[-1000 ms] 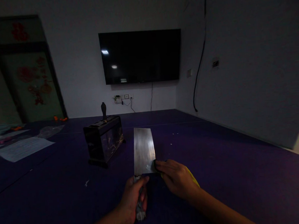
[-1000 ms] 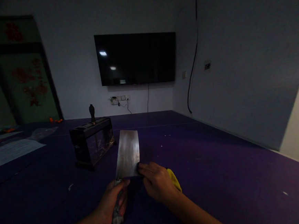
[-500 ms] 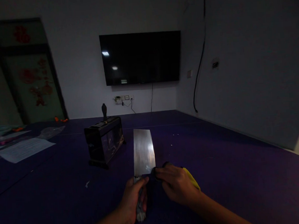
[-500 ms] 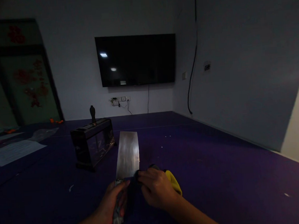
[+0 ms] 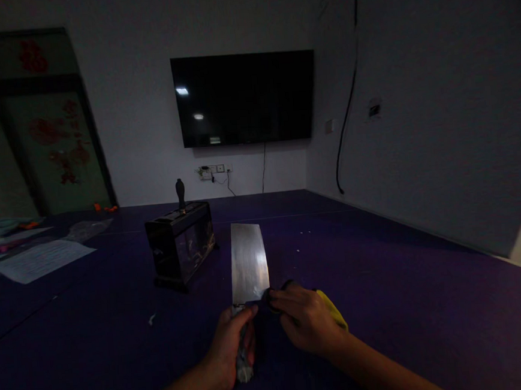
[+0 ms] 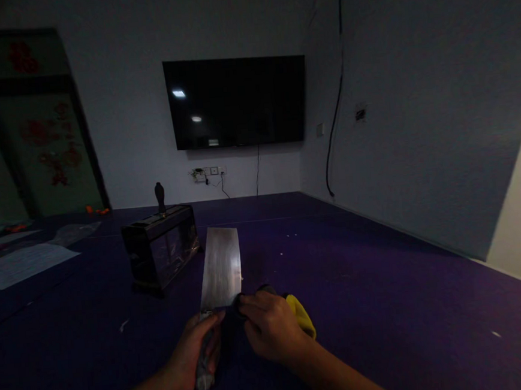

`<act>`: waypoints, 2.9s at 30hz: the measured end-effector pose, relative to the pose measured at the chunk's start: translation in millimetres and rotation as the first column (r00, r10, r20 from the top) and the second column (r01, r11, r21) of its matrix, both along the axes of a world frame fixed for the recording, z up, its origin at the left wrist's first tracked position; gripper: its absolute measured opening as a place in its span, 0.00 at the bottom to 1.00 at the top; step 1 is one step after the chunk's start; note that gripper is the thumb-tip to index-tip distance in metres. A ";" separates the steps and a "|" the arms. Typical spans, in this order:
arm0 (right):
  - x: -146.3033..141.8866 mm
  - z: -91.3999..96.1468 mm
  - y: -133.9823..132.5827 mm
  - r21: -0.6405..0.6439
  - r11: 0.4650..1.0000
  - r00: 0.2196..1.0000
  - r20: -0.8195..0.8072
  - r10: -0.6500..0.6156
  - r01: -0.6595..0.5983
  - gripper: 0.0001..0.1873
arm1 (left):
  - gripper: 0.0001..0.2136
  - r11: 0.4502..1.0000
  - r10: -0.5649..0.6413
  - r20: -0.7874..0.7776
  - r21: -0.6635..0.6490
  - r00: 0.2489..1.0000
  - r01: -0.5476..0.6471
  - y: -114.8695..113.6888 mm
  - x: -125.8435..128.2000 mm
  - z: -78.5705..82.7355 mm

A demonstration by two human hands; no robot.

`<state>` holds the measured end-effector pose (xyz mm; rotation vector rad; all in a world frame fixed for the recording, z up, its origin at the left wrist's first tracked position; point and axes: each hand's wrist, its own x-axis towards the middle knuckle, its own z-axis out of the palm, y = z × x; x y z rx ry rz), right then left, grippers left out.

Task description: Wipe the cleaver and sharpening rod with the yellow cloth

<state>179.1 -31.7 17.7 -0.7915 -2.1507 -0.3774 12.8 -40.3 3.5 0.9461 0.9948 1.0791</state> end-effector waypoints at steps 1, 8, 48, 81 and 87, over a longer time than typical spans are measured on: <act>0.1 -0.7 0.0 0.004 1.000 1.000 -0.008 0.012 -0.012 0.17 | 0.19 1.000 -0.002 0.005 0.005 1.000 0.002 0.0 -0.1 -0.3; 2.8 1.2 4.0 0.009 1.000 0.999 -0.018 -0.027 0.027 0.17 | 0.21 0.999 -0.030 -0.008 0.012 1.000 0.030 4.4 -1.6 -5.6; 10.0 -0.1 5.6 0.244 0.967 0.996 0.075 0.051 -0.068 0.16 | 0.16 0.999 -0.045 0.056 -0.023 0.997 0.047 3.6 -0.3 -6.8; 0.4 4.8 2.8 0.034 0.999 0.987 0.156 0.031 -0.037 0.19 | 0.17 1.000 0.019 0.027 -0.010 0.999 -0.019 1.6 -0.5 -0.1; -1.4 7.9 -0.5 0.002 0.998 0.982 0.180 0.060 -0.062 0.18 | 0.19 1.000 0.008 0.041 -0.014 0.999 -0.008 4.8 -0.9 -4.2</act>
